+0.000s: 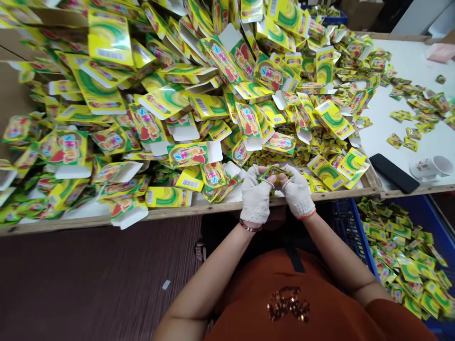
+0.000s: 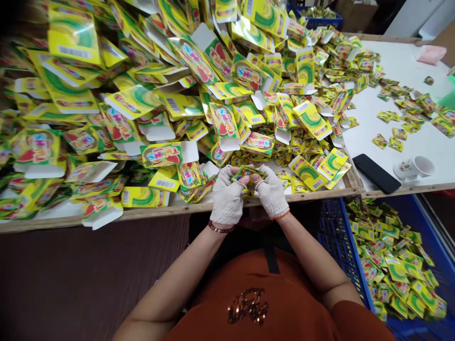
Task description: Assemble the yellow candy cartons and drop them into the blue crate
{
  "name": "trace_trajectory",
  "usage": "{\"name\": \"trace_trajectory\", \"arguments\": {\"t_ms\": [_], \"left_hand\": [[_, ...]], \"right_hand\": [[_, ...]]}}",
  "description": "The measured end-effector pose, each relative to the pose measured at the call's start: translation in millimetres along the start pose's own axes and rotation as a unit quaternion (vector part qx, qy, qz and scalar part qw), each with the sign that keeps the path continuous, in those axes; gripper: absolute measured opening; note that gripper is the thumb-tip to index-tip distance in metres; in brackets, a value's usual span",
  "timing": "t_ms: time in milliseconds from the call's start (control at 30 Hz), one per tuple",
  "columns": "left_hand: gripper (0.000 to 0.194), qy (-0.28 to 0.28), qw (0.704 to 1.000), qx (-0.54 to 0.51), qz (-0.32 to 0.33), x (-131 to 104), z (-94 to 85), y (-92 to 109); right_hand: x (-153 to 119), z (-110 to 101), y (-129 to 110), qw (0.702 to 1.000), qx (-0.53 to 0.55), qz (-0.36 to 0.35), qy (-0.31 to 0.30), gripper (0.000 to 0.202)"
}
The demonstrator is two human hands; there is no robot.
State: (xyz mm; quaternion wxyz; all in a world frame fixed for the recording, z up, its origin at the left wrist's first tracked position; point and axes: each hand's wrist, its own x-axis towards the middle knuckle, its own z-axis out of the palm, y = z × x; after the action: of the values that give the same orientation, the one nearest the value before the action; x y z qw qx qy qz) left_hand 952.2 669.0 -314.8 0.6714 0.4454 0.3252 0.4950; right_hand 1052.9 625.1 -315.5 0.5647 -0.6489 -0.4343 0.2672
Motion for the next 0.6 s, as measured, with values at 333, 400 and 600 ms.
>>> {"name": "trace_trajectory", "arguments": {"t_ms": [333,400,600], "left_hand": [[0.044,-0.026,0.733,0.605,0.310,39.1,-80.4,85.8],[0.053,-0.026,0.634,0.722,0.275,56.4,-105.0,108.2],[0.046,-0.042,0.549,0.799,0.241,73.9,-127.3,129.4]], "right_hand": [[5.7,-15.7,3.3,0.993,0.043,0.091,0.057,0.039],[6.6,-18.8,4.0,0.995,0.045,0.082,0.047,0.038],[3.7,-13.4,-3.2,0.996,0.037,0.081,0.030,0.039]]}}
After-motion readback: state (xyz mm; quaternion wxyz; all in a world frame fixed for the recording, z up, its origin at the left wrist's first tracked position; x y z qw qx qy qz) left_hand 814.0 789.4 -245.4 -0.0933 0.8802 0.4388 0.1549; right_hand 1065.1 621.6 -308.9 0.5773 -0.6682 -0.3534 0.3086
